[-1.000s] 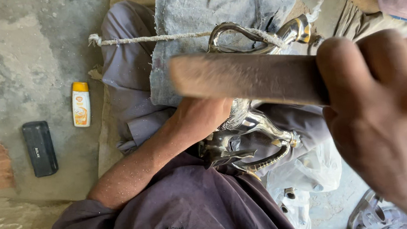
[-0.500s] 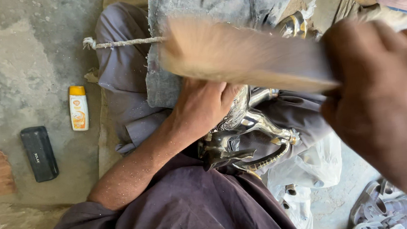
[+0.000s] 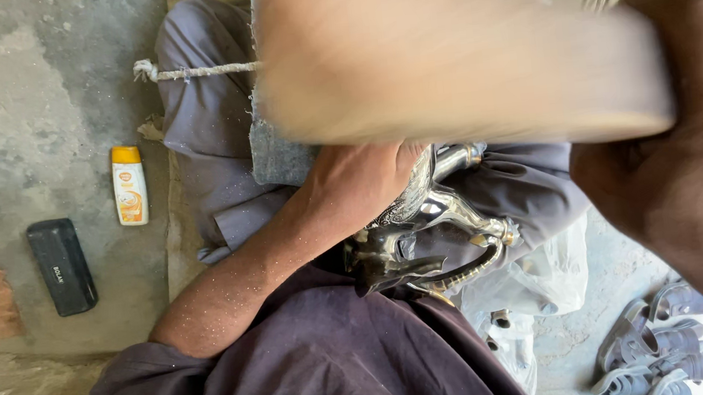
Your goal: The person sits on the floor of a workshop with an ornate brass animal figurine resting on their lap. They hold a small chisel against the figurine's decorated surface and strike it with a wooden mallet to carve the pattern, periodically repositioning the chisel and rotating the figurine to work different areas.
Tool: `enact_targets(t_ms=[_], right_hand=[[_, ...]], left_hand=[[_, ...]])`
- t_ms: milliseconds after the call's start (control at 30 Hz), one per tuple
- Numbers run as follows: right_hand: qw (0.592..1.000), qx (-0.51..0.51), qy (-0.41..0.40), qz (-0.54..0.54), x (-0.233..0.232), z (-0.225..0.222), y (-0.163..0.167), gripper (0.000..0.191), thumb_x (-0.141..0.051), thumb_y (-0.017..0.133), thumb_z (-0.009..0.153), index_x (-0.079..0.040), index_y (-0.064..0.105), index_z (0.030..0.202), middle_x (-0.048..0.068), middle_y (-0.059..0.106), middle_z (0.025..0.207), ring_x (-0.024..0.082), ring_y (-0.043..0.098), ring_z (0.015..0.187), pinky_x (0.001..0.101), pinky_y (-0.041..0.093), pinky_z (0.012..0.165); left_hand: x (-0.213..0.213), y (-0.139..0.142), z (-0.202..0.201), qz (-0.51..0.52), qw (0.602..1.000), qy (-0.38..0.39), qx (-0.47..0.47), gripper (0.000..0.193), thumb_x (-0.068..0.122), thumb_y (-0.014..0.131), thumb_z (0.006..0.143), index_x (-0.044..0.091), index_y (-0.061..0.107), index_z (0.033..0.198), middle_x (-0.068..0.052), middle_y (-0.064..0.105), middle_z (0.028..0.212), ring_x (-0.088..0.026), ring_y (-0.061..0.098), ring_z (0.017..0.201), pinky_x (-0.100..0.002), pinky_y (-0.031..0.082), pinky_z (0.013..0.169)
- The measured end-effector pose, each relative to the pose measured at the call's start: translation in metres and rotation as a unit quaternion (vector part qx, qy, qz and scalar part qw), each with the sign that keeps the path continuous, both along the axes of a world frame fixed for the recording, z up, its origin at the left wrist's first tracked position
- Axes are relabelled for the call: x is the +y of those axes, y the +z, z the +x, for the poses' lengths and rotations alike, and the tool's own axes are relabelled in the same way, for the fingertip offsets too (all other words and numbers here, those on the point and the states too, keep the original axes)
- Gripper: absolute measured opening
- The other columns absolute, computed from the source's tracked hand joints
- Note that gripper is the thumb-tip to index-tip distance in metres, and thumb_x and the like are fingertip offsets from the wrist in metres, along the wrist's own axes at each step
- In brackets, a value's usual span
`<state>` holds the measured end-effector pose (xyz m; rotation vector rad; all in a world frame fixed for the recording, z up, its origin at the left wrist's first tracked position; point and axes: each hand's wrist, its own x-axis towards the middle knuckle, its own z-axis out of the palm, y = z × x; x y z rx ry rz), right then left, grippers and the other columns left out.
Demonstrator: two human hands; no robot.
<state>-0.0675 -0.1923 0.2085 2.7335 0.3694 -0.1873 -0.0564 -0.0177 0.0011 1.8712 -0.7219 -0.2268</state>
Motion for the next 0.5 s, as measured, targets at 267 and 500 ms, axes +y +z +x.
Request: enact_targets(t_ms=[267,500], right_hand=[[0.977,0.008,-0.031,0.211,0.004,0.016,0.003,0.033,0.01,0.074,0.087,0.008,0.061,0.117,0.024,0.069,0.095,0.029,0.069,0.08,0.0386,0.056,0.067],[0.98,0.037,-0.037,0.193,0.001,0.053,0.018,0.022,0.016,0.07,0.09,0.009,0.062,0.109,0.023,0.068,0.083,0.026,0.066,0.061,0.0358,0.054,0.05]], left_hand=[[0.0,0.009,0.008,-0.034,0.999,0.024,0.001,0.03,0.021,0.072,0.1,-0.002,0.057,0.112,-0.015,0.068,0.088,-0.022,0.066,0.074,-0.038,0.057,0.067],[0.016,0.03,0.044,-0.051,0.998,0.014,-0.015,0.035,0.019,0.073,0.099,-0.002,0.055,0.121,-0.011,0.067,0.093,-0.02,0.068,0.078,-0.033,0.06,0.067]])
